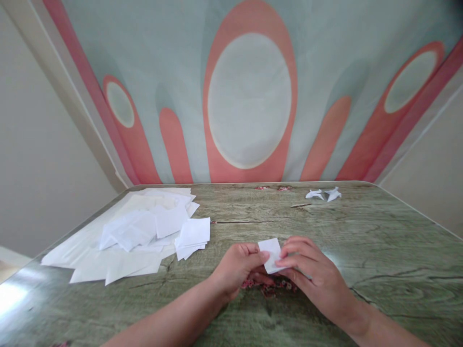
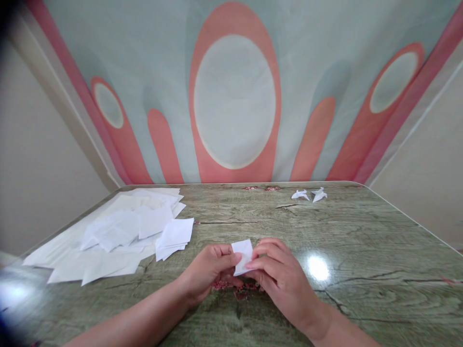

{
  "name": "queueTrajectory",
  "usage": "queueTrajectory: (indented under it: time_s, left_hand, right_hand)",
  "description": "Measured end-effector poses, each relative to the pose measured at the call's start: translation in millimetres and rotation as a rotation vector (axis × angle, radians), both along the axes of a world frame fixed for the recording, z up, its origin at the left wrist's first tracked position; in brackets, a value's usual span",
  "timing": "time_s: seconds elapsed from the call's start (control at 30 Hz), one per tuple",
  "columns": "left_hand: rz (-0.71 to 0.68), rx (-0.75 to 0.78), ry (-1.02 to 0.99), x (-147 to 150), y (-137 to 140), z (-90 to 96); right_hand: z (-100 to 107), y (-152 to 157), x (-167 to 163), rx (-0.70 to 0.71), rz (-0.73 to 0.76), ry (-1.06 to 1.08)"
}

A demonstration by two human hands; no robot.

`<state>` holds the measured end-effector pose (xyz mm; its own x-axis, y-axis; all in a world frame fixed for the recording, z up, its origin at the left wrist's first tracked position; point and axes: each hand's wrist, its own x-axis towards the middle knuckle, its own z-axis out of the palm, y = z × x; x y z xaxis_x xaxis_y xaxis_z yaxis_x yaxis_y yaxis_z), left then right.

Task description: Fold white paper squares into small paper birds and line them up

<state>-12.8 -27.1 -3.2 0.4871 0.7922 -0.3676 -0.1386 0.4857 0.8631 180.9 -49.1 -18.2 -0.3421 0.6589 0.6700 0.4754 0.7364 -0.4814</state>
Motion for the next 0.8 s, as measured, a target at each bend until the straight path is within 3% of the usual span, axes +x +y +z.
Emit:
queueTrajectory:
  time_s: [0.2, 0.4, 0.63, 0.8]
  left_hand:
    - [-0.096, 0.104, 0.134, 9, -8, 3.3]
    - [-0.050, 0.134, 0.144, 10, -10, 0.2]
    - [-0.127, 0.210, 0.146, 6, -11, 9.2]
    - [-0.098, 0.321, 0.283, 4, -12, 2.6]
  right_hand:
    - [-6, -1, -1, -0.327, -0.205, 0.105]
    - [2, -2, -5, -0.638, -0.198, 0.194]
    - [5, -1, -4, -0.644, -0.203, 0.192]
    - [4, -2, -6, -0.647, -0.184, 0.163]
